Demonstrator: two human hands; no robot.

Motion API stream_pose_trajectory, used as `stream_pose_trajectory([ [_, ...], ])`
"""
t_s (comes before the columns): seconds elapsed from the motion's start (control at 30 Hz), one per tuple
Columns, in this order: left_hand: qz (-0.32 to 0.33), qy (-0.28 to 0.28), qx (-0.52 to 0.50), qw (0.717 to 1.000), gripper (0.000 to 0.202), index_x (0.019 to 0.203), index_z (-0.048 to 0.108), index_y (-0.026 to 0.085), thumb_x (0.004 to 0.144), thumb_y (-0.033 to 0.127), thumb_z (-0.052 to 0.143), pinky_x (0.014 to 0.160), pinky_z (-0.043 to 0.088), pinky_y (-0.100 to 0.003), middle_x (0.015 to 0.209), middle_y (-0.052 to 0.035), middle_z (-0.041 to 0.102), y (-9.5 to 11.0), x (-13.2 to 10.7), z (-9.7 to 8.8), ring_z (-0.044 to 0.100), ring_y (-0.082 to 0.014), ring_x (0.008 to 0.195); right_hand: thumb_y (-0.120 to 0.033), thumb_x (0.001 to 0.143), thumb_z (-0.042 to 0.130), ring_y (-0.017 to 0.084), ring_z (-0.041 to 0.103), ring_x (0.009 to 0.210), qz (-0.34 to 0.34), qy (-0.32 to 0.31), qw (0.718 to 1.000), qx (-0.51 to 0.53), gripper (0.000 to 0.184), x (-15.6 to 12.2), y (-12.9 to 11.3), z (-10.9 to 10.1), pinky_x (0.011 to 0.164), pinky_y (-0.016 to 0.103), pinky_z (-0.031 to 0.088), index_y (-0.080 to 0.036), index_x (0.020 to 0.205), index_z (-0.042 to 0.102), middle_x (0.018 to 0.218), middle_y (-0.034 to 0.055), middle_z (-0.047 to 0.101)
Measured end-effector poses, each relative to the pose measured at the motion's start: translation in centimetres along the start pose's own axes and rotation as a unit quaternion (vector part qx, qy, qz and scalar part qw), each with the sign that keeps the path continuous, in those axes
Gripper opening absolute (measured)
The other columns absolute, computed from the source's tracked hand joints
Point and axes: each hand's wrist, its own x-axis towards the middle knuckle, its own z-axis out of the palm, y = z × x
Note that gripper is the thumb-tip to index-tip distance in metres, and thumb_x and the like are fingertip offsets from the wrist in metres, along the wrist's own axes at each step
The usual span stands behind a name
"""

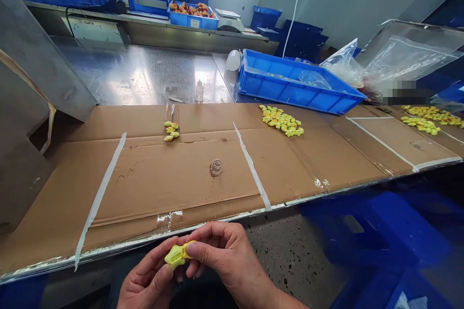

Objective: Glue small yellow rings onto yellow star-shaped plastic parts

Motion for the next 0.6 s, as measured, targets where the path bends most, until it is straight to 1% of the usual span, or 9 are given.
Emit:
stream_pose_trajectory([
  [0.1,-0.008,0.004,-0.014,1.000,0.038,0.083,0.080,0.021,0.048,0.032,0.090,0.060,0.055,-0.023,0.082,-0.0092,0.079,-0.14,0.02,0.04,0.070,-0.0181,0.067,-0.033,0.076,0.078,0.008,0.060,0.055,0.015,0.007,1.000,0.005,0.025,0.01,-0.07,0.15,0.056,0.017,0.049,-0.009,0.081,0.071,0.073,0.0075,0.071],
  [0.17,-0.018,0.001,-0.022,1.000,0.037,0.084,0.079,0.022,0.050,0.030,0.090,0.062,0.056,-0.023,0.080,-0.0086,0.079,-0.10,0.03,0.12,0.069,-0.0164,0.062,-0.033,0.076,0.077,0.008,0.059,0.053,0.023,0.012,1.000,0.005,0.026,-0.02,-0.04,0.14,0.055,0.017,0.048,-0.008,0.080,0.070,0.068,0.0066,0.069],
  [0.3,-0.031,-0.001,-0.017,0.999,0.032,0.079,0.079,0.020,0.049,0.028,0.090,0.059,0.056,-0.022,0.076,-0.0089,0.079,0.04,0.07,0.19,0.070,-0.0172,0.059,-0.032,0.078,0.076,0.009,0.060,0.055,0.022,0.016,1.000,-0.003,0.026,-0.05,0.10,-0.10,0.057,0.017,0.049,-0.007,0.081,0.069,0.067,0.0066,0.069],
  [0.4,-0.038,-0.002,-0.019,0.999,0.034,0.081,0.079,0.019,0.050,0.029,0.089,0.062,0.057,-0.022,0.075,-0.0091,0.078,0.10,0.07,0.27,0.070,-0.0174,0.062,-0.031,0.078,0.076,0.009,0.061,0.055,0.017,0.015,1.000,-0.001,0.025,0.03,0.12,-0.21,0.057,0.018,0.049,-0.007,0.082,0.068,0.070,0.0070,0.069],
  [0.5,-0.068,-0.014,-0.037,0.997,0.033,0.083,0.080,0.019,0.053,0.029,0.089,0.062,0.056,-0.020,0.068,-0.0080,0.076,0.25,0.00,0.53,0.069,-0.0149,0.060,-0.031,0.078,0.076,0.008,0.061,0.055,0.015,0.013,1.000,0.000,0.025,0.05,0.10,-0.17,0.057,0.018,0.050,-0.007,0.081,0.068,0.070,0.0065,0.069],
  [0.6,-0.096,-0.003,-0.049,0.994,0.034,0.083,0.080,0.019,0.052,0.025,0.089,0.060,0.056,-0.017,0.071,-0.0085,0.077,0.47,-0.14,0.81,0.069,-0.0139,0.059,-0.033,0.078,0.076,0.009,0.061,0.055,0.021,0.013,1.000,-0.001,0.026,-0.02,0.14,-0.17,0.057,0.018,0.050,-0.008,0.081,0.067,0.069,0.0061,0.069],
])
